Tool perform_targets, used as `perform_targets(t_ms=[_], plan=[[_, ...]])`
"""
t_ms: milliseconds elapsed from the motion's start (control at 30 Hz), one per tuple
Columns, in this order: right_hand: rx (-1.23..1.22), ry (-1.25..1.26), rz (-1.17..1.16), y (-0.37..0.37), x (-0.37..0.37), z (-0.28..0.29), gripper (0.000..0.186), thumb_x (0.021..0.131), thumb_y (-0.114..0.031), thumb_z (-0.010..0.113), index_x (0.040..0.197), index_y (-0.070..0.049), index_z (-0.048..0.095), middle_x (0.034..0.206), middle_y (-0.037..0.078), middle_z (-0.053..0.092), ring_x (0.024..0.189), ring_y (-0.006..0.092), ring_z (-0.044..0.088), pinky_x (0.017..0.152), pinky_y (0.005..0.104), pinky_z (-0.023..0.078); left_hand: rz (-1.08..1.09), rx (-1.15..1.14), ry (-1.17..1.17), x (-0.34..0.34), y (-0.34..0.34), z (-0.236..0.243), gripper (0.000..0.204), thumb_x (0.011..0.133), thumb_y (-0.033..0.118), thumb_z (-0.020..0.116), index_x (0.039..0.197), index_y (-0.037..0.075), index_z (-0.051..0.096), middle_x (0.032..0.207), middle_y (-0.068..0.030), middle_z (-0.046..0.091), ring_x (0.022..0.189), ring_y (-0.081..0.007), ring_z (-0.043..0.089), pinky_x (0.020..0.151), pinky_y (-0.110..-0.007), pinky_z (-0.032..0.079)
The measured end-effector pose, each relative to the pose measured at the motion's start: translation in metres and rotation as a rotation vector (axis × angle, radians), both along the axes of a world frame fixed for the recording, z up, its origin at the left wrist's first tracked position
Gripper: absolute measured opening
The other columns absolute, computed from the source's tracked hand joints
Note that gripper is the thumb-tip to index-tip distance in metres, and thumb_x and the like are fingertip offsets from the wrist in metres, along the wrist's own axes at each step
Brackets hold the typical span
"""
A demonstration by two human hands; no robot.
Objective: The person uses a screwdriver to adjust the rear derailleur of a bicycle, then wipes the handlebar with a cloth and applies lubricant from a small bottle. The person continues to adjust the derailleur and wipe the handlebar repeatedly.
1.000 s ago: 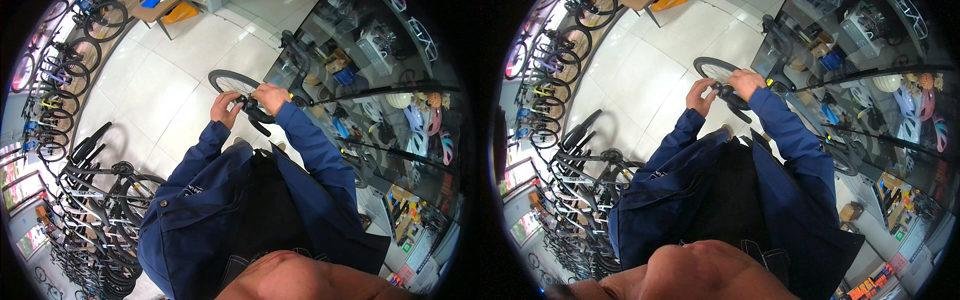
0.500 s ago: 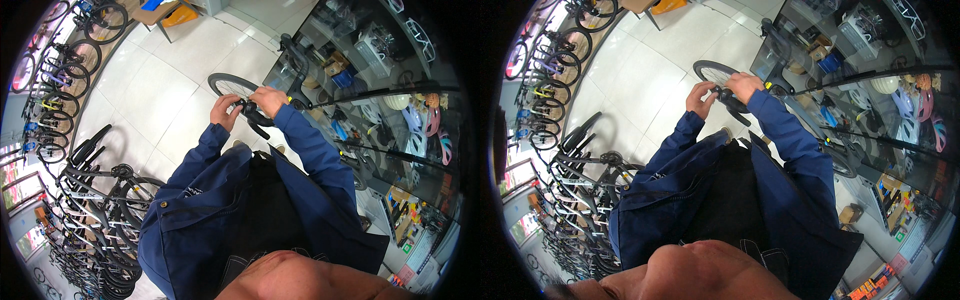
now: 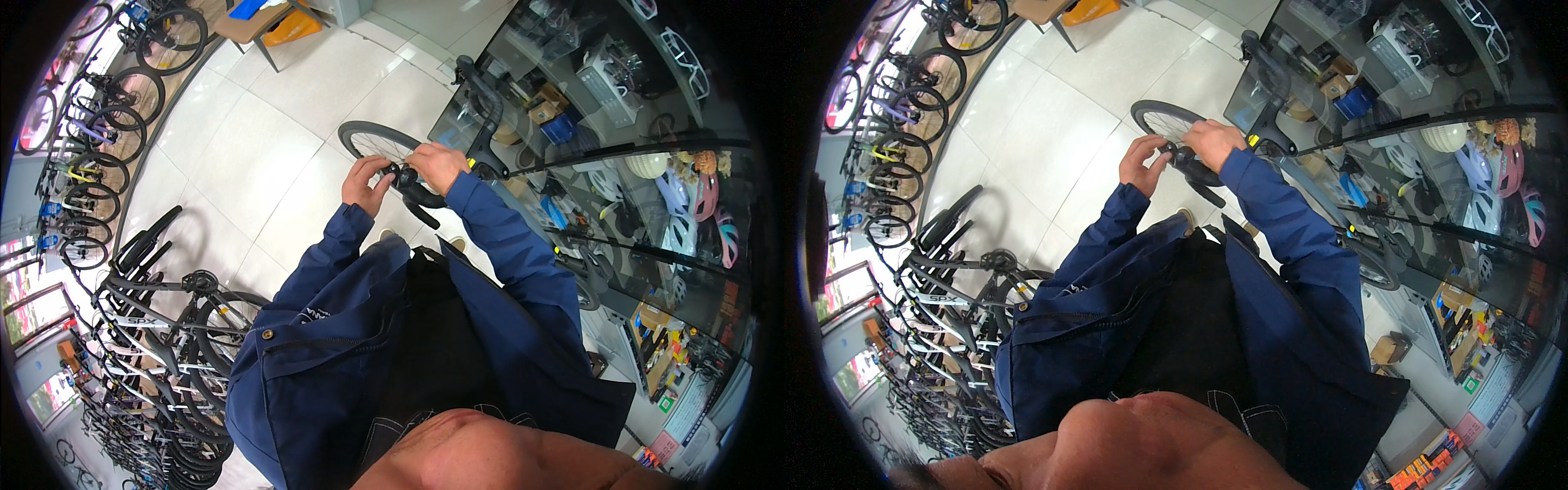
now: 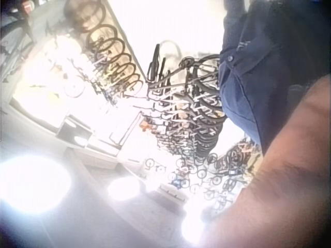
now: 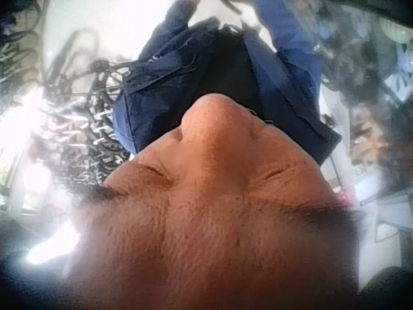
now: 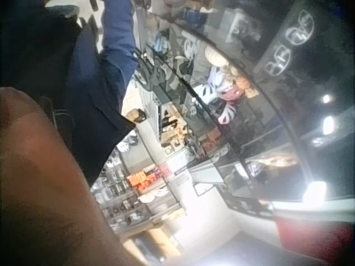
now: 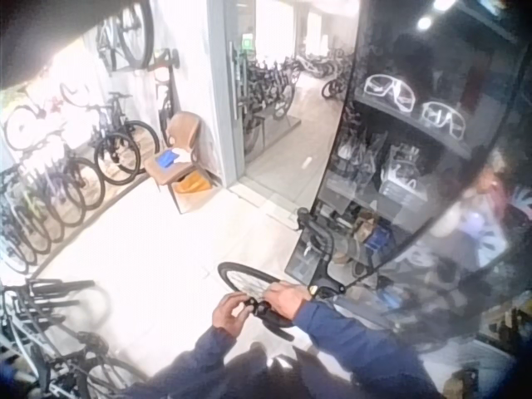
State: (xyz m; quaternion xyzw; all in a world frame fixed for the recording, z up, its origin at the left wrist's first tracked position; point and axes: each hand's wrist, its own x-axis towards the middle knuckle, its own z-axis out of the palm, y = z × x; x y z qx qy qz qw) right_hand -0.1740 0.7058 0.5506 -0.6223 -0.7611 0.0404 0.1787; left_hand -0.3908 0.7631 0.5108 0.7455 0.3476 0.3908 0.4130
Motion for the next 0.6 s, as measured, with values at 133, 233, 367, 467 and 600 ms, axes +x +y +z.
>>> perform_targets(t_ms=[133, 233, 367, 467, 600], plan=[[-0.003, -0.001, -0.003, -0.0001, 0.0002, -0.0010, 0.018, 0.086, -0.015, 0.071, 0.104, -0.019, 0.075, 0.098, 0.000, 0.069, 0.094, 0.0251, 0.068, 0.075, 0.0386, 0.058, -0.002, -0.017, 0.001, -0.0002, 0.0001, 0.0000, 0.030, 0.083, 0.006, 0.082, 0.111, 0.007, 0.072, 0.118, -0.0105, 0.070, 0.107, -0.0292, 0.069, 0.091, -0.035, 0.056], [-0.008, -0.013, -0.003, -0.0002, 0.0006, -0.0027, 0.018, 0.086, -0.015, 0.072, 0.103, -0.019, 0.076, 0.098, 0.000, 0.069, 0.094, 0.0247, 0.068, 0.074, 0.0388, 0.058, -0.003, -0.020, 0.004, 0.0000, -0.0002, -0.0001, 0.030, 0.083, 0.006, 0.082, 0.111, 0.007, 0.072, 0.118, -0.0105, 0.070, 0.106, -0.0293, 0.069, 0.091, -0.035, 0.056], [0.015, -0.018, 0.003, -0.0014, 0.0009, -0.0062, 0.018, 0.086, -0.016, 0.072, 0.103, -0.019, 0.076, 0.097, -0.001, 0.069, 0.093, 0.0244, 0.069, 0.073, 0.0387, 0.058, -0.002, -0.014, 0.009, -0.0005, -0.0006, -0.0014, 0.031, 0.083, 0.006, 0.081, 0.113, 0.008, 0.072, 0.120, -0.0100, 0.069, 0.108, -0.0274, 0.069, 0.090, -0.035, 0.057], [0.031, 0.002, 0.002, -0.0027, 0.0012, -0.0078, 0.017, 0.086, -0.016, 0.072, 0.103, -0.019, 0.076, 0.097, -0.002, 0.069, 0.092, 0.0241, 0.069, 0.072, 0.0384, 0.058, -0.013, -0.017, 0.018, -0.0011, 0.0000, -0.0029, 0.032, 0.085, 0.006, 0.081, 0.116, 0.009, 0.072, 0.123, -0.0090, 0.069, 0.112, -0.0241, 0.068, 0.089, -0.036, 0.058], [0.035, 0.007, 0.006, -0.0037, 0.0009, -0.0074, 0.017, 0.086, -0.017, 0.072, 0.103, -0.019, 0.075, 0.097, -0.002, 0.069, 0.092, 0.0237, 0.069, 0.072, 0.0383, 0.058, -0.014, -0.035, 0.023, -0.0015, 0.0004, -0.0038, 0.032, 0.085, 0.006, 0.080, 0.116, 0.009, 0.072, 0.123, -0.0090, 0.069, 0.112, -0.0240, 0.068, 0.090, -0.036, 0.058]])
